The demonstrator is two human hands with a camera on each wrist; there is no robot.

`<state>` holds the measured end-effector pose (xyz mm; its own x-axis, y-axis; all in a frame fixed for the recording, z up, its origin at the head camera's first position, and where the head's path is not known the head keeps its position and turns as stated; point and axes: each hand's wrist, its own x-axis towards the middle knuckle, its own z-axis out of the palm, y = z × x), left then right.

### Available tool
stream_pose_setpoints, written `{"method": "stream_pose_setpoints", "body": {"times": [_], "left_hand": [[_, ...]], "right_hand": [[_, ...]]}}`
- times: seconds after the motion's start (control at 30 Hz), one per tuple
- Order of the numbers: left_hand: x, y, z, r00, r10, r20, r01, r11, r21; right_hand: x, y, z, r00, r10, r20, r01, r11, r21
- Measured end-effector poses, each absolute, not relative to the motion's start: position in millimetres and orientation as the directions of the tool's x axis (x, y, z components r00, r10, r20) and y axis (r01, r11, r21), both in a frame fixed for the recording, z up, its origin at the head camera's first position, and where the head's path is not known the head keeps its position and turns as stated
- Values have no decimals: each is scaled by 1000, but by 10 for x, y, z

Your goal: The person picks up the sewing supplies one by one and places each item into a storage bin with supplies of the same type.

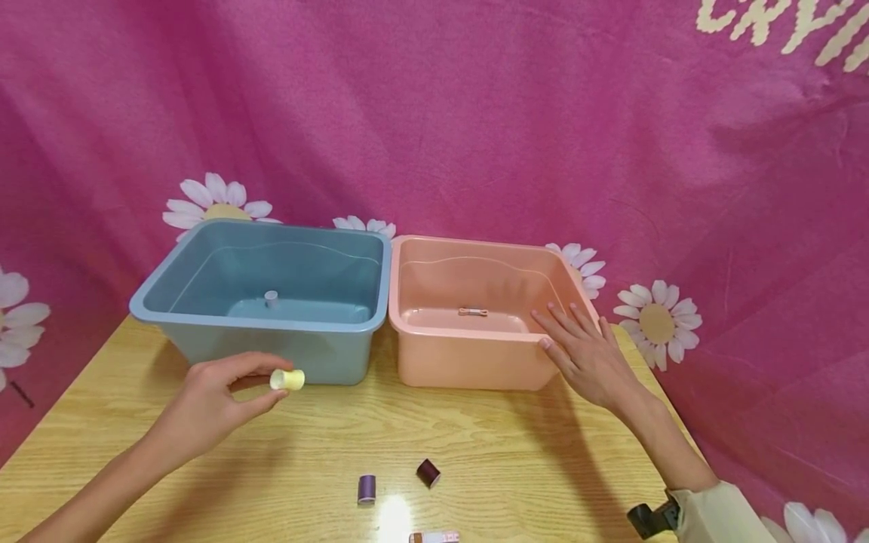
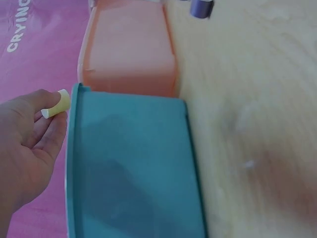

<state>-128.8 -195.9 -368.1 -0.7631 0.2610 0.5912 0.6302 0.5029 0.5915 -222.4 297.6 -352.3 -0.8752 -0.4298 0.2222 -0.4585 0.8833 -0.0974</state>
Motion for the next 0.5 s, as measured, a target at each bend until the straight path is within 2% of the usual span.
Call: {"method": "stream_pose_setpoints", "body": {"times": [0.3, 0.5], "left_hand": [[-1419, -2016, -3433, -801, 218, 557, 580, 513, 633], [-1524, -2055, -3353, -866, 182, 467, 491, 488, 721]], "right_hand": [[-2225, 2973, -3513, -878, -427, 214, -455, 884, -105], [-2224, 2976, -3513, -879, -428, 208, -456, 884, -107]]}}
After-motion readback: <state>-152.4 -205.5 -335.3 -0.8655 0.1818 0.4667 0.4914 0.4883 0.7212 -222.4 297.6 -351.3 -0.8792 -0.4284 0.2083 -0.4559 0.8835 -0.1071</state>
